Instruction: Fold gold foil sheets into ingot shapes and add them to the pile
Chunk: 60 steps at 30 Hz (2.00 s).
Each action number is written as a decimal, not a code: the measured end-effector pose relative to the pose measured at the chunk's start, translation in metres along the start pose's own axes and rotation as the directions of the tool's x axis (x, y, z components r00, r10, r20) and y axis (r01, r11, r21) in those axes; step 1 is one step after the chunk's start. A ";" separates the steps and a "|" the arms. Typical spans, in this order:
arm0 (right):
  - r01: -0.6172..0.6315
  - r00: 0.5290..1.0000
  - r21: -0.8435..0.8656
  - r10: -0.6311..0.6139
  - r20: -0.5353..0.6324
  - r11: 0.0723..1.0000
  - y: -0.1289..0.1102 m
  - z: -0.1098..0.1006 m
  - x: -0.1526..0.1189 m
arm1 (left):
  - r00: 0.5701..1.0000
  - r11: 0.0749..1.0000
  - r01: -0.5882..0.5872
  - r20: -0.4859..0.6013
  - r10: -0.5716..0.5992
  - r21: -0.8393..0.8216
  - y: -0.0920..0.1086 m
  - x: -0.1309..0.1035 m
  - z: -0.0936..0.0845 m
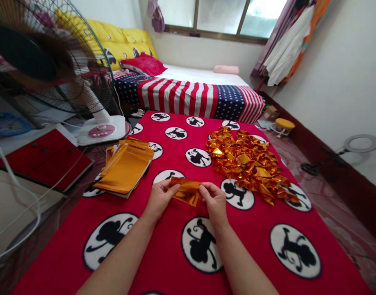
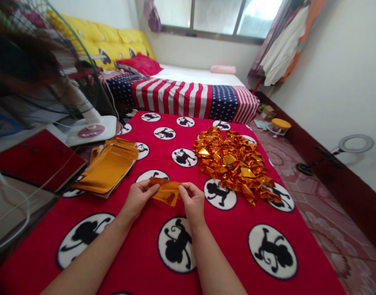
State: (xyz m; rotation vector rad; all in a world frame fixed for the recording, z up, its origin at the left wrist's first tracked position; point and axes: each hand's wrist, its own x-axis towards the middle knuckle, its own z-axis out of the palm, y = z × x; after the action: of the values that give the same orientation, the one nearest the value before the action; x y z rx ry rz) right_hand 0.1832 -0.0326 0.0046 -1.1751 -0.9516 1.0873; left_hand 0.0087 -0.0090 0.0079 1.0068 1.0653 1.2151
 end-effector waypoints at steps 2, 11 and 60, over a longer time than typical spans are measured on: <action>0.002 1.000 -0.006 -0.002 -0.005 1.000 0.000 0.000 0.000 | 1.000 1.000 0.005 0.000 -0.005 0.001 0.000 0.000 0.000; 0.011 1.000 -0.035 -0.012 -0.025 0.999 -0.002 0.001 0.000 | 1.000 0.999 0.012 0.009 -0.013 0.051 -0.002 0.000 -0.001; 0.166 0.968 -0.963 -0.221 0.118 0.213 0.000 0.019 0.003 | 0.958 0.194 -0.083 0.024 0.287 0.977 0.001 -0.008 0.008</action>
State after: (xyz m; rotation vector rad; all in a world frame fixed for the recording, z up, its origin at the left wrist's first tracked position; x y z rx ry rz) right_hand 0.1659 -0.0257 0.0071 -1.9921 -1.8154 0.0748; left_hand 0.0160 -0.0171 0.0107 2.1109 2.0070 0.6610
